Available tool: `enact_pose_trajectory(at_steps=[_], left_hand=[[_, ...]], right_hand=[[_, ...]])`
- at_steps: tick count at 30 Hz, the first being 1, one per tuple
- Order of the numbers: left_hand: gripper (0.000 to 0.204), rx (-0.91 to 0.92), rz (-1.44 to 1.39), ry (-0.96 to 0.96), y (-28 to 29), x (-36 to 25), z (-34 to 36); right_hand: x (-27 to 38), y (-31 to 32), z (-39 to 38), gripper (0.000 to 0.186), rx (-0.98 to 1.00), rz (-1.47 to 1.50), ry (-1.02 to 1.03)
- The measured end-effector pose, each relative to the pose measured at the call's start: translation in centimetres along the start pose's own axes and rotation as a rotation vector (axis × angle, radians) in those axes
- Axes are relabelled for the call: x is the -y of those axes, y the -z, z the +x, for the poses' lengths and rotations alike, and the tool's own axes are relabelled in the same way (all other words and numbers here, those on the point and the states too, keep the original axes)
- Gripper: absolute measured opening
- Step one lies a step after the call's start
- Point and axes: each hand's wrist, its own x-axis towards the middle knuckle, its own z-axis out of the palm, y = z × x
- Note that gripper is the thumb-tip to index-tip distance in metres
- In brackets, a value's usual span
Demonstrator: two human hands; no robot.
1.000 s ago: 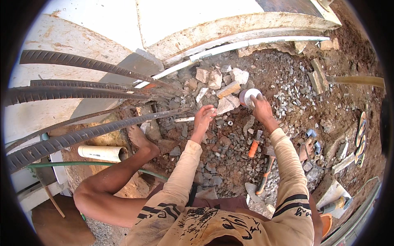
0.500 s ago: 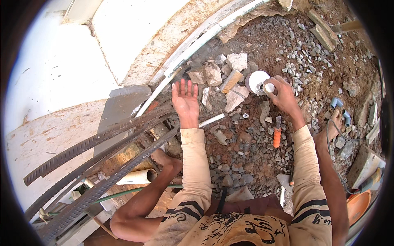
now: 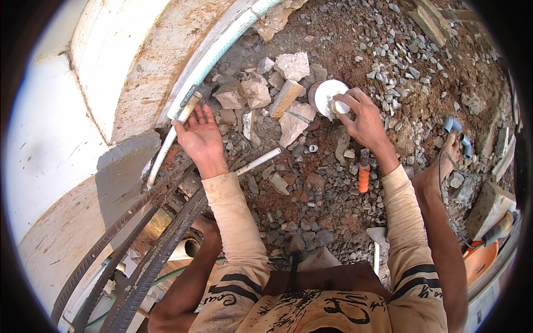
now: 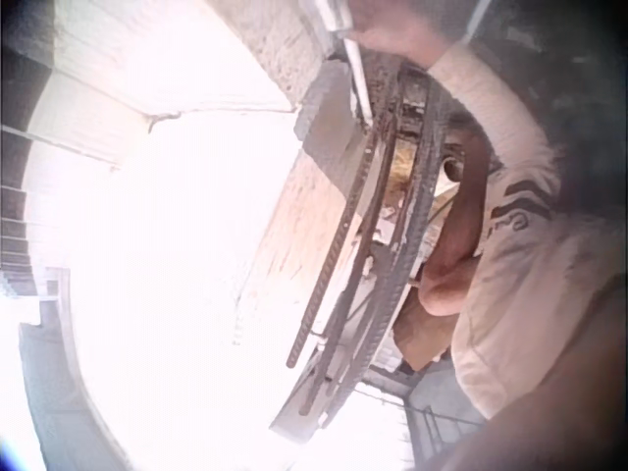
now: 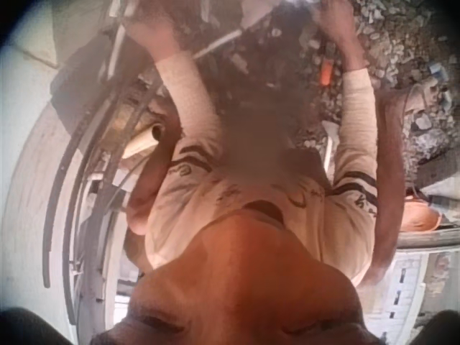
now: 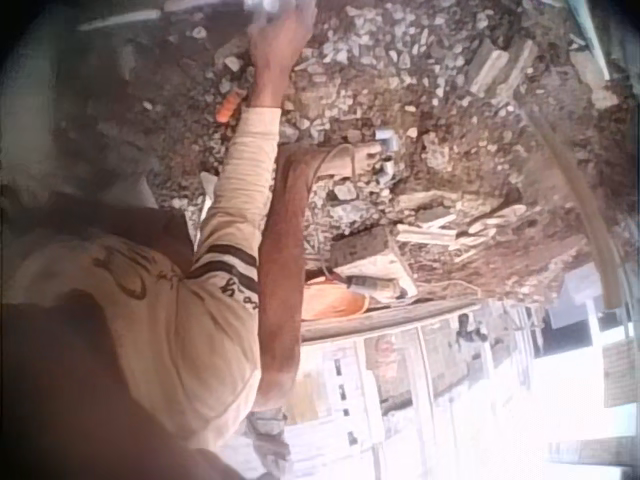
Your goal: The person installs white PVC pipes into a trench along a concrete wall. They apply glue to the pipe ends and fittings, connect the pieces, and use a hammer to secure the pipes in place. The person also uses an angle grinder to cut a pipe to the required length.
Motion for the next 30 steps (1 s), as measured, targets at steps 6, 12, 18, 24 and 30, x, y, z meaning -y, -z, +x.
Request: enact_pose_trajectory(at_steps=[6, 12, 18, 24, 30], left_hand=[[0.048, 0.012, 0.027, -0.003, 0.7, 0.1, 0.7], [0.048, -0.031, 0.07, -0.005, 0.2, 0.5, -0.1], [0.045, -0.036, 0.085, -0.042, 0.9, 0.3, -0.1], [0.041, -0.075, 0.113, -0.053, 0.4, 0.3, -0.4], [0.037, -0.084, 0.137, -0.05, 0.1, 0.1, -0.8]], right_hand=[[1.0, -1.0, 0.5, 0.045, 0.048, -0.169, 0.017], [1.8, -0.2, 0.5, 0.047, 0.075, -0.194, 0.025], [6.5, 4.5, 0.5, 0.041, -0.158, -0.05, -0.025], [10.9, -0.9, 6.5, 0.045, -0.197, 0.855, -0.029], [14.6, -5.6, 12.4, 0.046, -0.125, 0.905, 0.066]])
